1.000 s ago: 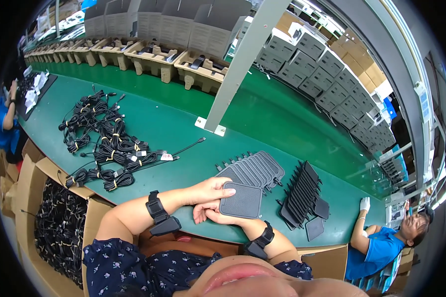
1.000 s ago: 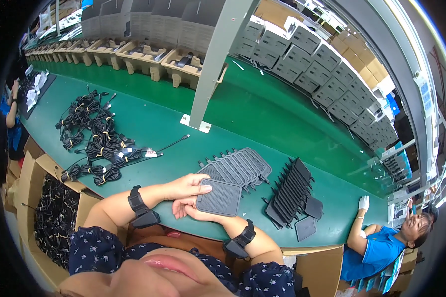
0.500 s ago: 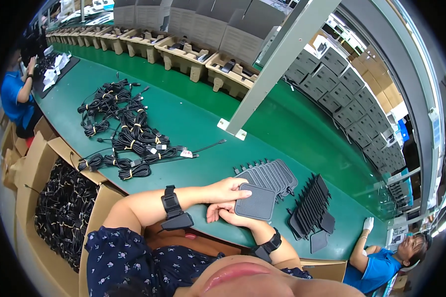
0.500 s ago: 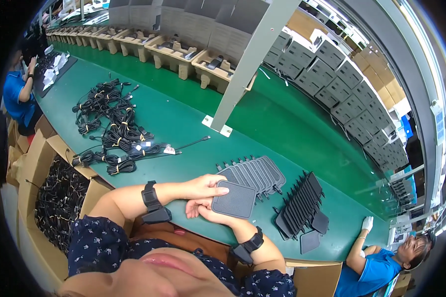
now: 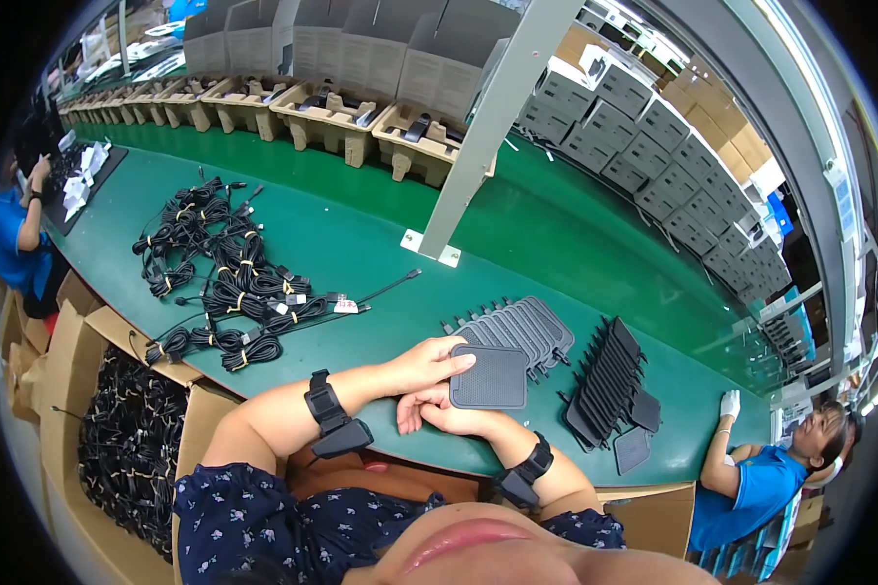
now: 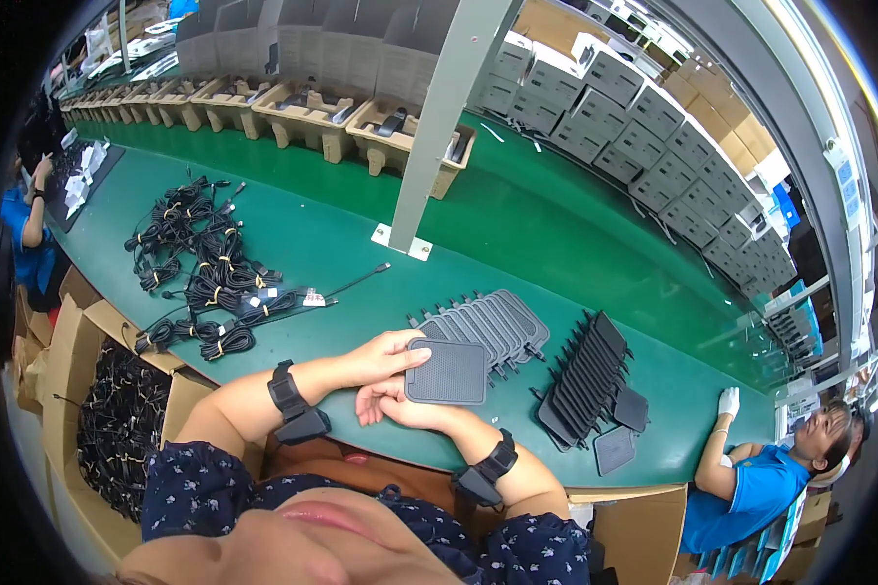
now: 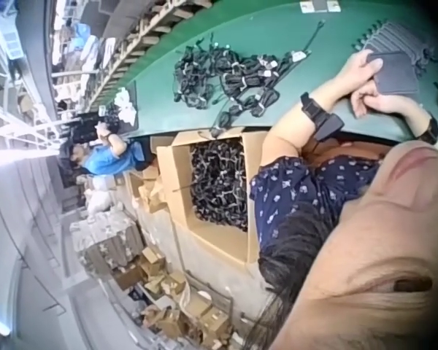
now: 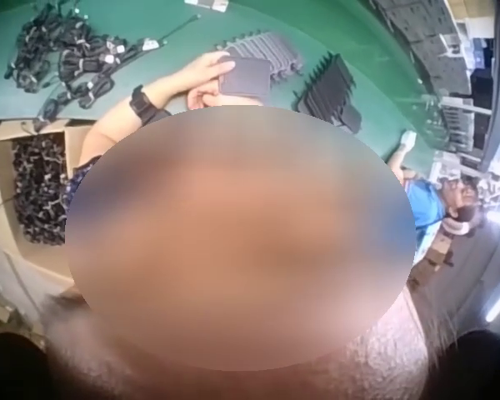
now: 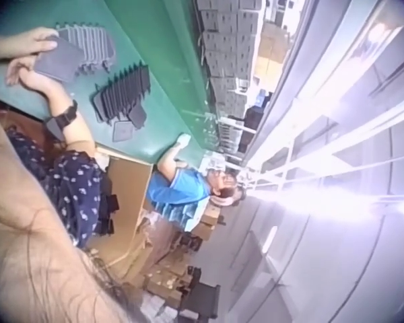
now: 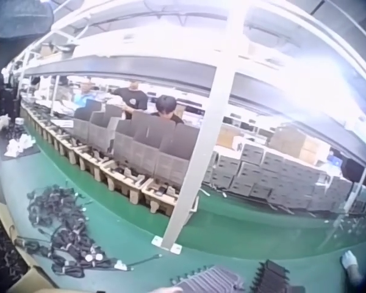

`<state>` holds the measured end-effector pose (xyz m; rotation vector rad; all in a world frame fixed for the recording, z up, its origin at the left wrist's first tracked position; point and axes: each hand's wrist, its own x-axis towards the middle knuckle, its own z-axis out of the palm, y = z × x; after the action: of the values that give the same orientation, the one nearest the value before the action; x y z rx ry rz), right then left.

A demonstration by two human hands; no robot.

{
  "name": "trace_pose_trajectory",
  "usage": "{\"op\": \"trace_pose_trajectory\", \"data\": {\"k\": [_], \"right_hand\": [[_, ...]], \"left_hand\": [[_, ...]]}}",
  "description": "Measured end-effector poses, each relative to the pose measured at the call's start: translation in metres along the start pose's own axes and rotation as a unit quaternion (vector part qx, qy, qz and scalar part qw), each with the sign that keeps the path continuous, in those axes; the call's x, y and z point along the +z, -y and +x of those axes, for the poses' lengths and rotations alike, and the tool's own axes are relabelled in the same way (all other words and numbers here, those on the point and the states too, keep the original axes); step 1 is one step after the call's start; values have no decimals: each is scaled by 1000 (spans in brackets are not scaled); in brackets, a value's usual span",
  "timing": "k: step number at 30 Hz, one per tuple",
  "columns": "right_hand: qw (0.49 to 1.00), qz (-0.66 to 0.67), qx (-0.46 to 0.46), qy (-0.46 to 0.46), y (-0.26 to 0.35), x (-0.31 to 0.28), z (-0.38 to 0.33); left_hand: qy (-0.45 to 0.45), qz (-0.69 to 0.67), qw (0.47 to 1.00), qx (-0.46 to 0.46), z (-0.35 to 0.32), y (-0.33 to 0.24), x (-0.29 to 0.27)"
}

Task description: The person picks up a cable and a base plate, assembles them, and places the unit into a tray. They then fold a cardboard box, insert the assembly, and close the box before picking up another base plate.

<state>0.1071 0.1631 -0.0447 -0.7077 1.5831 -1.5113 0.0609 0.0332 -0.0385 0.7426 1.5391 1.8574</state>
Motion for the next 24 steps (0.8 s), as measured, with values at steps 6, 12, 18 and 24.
{"op": "trace_pose_trajectory", "data": {"k": [6, 12, 18, 24], "right_hand": [[999, 31, -36, -2, 0, 3, 3], [991, 78, -105, -26, 19, 12, -5], [966, -46, -233, -98, 85, 52, -23], [806, -252, -535, 7, 155, 86, -26]], "left_hand": [[-73, -43, 996, 36, 3, 14, -8], [-137, -169, 976, 29, 11, 15, -20], [-150, -143, 977, 54, 19, 18, -20], [-157, -130, 978, 41, 8, 4, -20]]}}
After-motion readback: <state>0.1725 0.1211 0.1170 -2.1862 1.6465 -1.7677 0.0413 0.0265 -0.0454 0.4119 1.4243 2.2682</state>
